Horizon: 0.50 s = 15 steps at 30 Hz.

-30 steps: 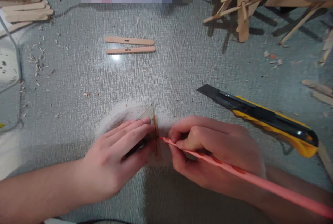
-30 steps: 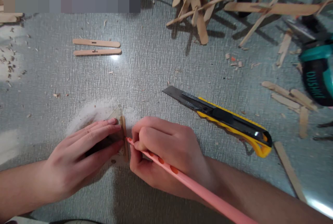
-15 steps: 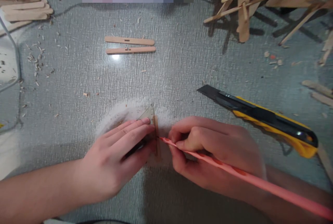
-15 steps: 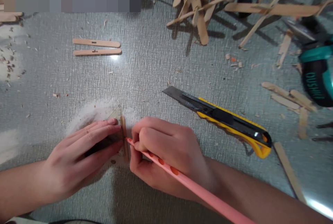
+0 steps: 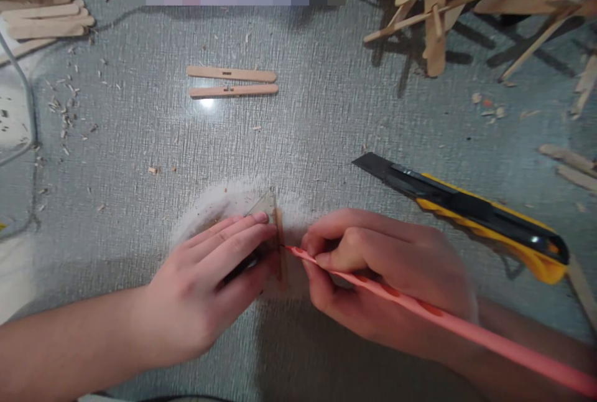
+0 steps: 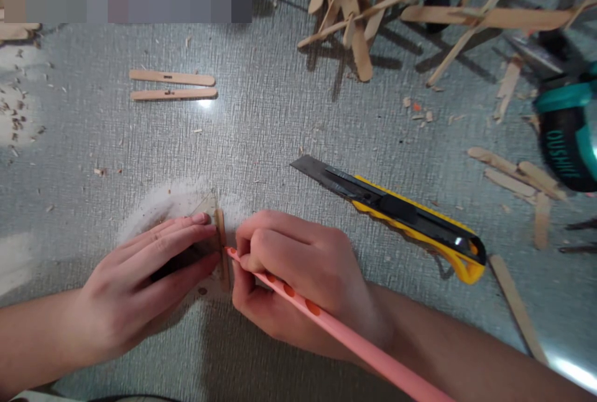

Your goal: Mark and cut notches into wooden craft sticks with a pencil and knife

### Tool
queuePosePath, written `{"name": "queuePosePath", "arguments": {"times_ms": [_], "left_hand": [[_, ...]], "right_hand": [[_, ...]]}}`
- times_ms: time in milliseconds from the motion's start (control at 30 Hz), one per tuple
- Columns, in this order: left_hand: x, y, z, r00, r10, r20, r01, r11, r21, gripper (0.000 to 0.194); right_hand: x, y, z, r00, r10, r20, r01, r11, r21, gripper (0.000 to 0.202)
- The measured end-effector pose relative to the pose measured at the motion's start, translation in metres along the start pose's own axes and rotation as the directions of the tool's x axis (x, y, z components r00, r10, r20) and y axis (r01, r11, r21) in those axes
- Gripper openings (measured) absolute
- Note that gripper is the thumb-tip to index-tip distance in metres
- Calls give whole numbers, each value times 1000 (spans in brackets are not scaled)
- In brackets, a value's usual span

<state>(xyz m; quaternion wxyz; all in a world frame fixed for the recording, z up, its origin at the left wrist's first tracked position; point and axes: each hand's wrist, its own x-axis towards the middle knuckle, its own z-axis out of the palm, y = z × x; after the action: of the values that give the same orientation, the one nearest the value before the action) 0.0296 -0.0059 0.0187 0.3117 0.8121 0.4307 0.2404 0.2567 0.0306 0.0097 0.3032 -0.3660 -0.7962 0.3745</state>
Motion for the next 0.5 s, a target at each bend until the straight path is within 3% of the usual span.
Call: {"name": "queuePosePath", "arguments": {"times_ms": [500], "left_hand": [[0,0,0,1000,-19,-4,19,1000,-13,15]], "right_hand": [[2,-1,0,1000,28,-9,-28,1000,-11,24]]}}
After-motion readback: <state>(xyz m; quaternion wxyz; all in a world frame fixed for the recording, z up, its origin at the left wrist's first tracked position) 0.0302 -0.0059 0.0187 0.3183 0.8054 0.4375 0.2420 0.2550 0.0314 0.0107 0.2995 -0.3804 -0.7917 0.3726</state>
